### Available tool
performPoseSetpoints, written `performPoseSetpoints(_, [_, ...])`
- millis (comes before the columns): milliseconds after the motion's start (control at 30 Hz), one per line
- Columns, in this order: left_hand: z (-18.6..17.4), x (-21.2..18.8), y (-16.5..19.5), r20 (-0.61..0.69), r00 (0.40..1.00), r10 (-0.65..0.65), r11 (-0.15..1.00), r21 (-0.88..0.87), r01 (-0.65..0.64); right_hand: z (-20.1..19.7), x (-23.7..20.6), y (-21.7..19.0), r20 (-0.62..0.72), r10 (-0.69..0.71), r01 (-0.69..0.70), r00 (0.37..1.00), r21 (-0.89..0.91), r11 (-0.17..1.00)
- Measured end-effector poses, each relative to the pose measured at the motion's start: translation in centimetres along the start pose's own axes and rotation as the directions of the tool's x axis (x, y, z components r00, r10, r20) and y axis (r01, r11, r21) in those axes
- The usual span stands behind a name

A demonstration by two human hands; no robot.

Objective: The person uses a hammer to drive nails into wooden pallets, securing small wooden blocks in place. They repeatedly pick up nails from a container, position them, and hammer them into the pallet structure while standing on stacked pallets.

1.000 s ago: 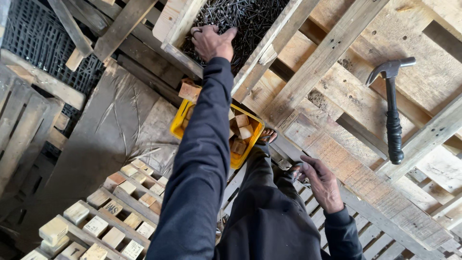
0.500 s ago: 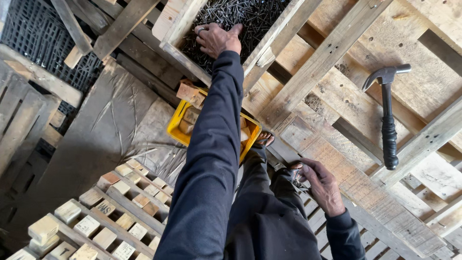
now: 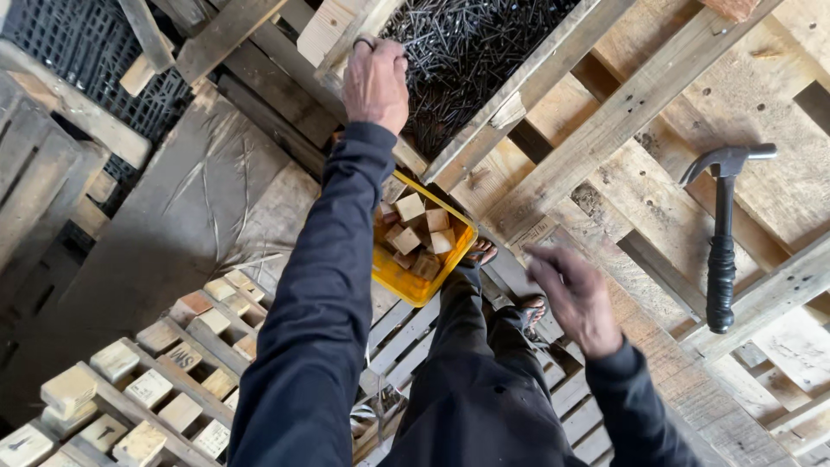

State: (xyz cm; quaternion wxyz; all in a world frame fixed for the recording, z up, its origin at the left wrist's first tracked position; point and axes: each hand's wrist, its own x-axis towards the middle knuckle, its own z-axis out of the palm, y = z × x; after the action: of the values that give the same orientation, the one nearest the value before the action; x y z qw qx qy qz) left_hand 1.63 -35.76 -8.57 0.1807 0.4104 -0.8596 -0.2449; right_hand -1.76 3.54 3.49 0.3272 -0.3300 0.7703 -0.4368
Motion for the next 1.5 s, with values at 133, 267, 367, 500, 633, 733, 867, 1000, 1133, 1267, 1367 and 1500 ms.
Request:
performPoseSetpoints(133, [0.6, -1.8, -0.8, -0.326, 0.943, 0.059, 0.994, -0.072, -0.087, 2.2, 11.7, -3.3, 0.189, -0.506, 0.538, 0.842, -0.231, 0.810])
performPoseSetpoints(267, [1.6, -2.5, -1.3, -0.393, 0.919, -0.008, 0.972, -0.219, -0.086, 7.1, 24.4, -3.8, 0.383, -0.546, 0.646, 0.745, -0.620, 0.447])
performPoseSetpoints(367, [1.8, -2.5, -1.5, -0.434, 0.901, -0.006, 0.970, -0.223, -0.100, 10.2, 29.6, -3.3, 0.490, -0.280, 0.564, 0.825, -0.742, 0.363])
performPoseSetpoints(500, [1.5, -2.3, -1.7, -0.438, 0.898, -0.038, 0.963, -0.257, -0.085, 12.1, 31.2, -2.3, 0.551, -0.119, 0.563, 0.826, -0.795, 0.228])
performPoseSetpoints(633, [1.6, -2.1, -1.7, -0.430, 0.899, -0.079, 0.954, -0.293, -0.057, 12.7, 31.4, -1.3, 0.665, 0.054, 0.650, 0.745, -0.741, 0.168])
performPoseSetpoints(733, [1.7, -2.0, -1.6, -0.446, 0.894, -0.049, 0.947, -0.306, -0.101, 12.6, 31.8, -0.8, 0.673, 0.018, 0.668, 0.739, -0.736, 0.113])
performPoseSetpoints(867, [1.5, -1.7, -1.6, -0.434, 0.897, -0.079, 0.941, -0.330, -0.077, 11.8, 31.7, -0.7, 0.653, 0.015, 0.639, 0.757, -0.745, 0.192])
performPoseSetpoints(1000, [0.7, -0.9, -1.9, -0.405, 0.913, -0.039, 0.895, -0.421, -0.149, 9.5, 30.6, -0.9, 0.516, -0.288, 0.590, 0.807, -0.687, 0.423])
performPoseSetpoints(1133, [-0.5, -0.3, -2.0, -0.077, 0.979, -0.188, 0.582, -0.812, 0.048, 6.9, 29.9, -1.0, 0.414, -0.337, 0.526, 0.845, -0.531, 0.664])
performPoseSetpoints(1267, [-0.5, -0.4, -0.3, 0.093, 0.971, -0.221, 0.339, -0.926, 0.166, 6.2, 30.5, -1.4, 0.339, -0.200, 0.254, 0.919, -0.122, 0.959])
performPoseSetpoints(1367, [1.1, -0.6, 2.0, 0.255, 0.933, -0.255, 0.022, -0.963, 0.269, 6.8, 30.5, -1.7, 0.271, -0.059, 0.060, 0.961, 0.005, 0.998])
performPoseSetpoints(1500, [5.1, -0.1, 3.9, 0.312, 0.936, -0.164, -0.493, -0.847, 0.196, 7.6, 29.1, -1.6, 0.155, -0.355, 0.385, 0.922, -0.265, 0.884])
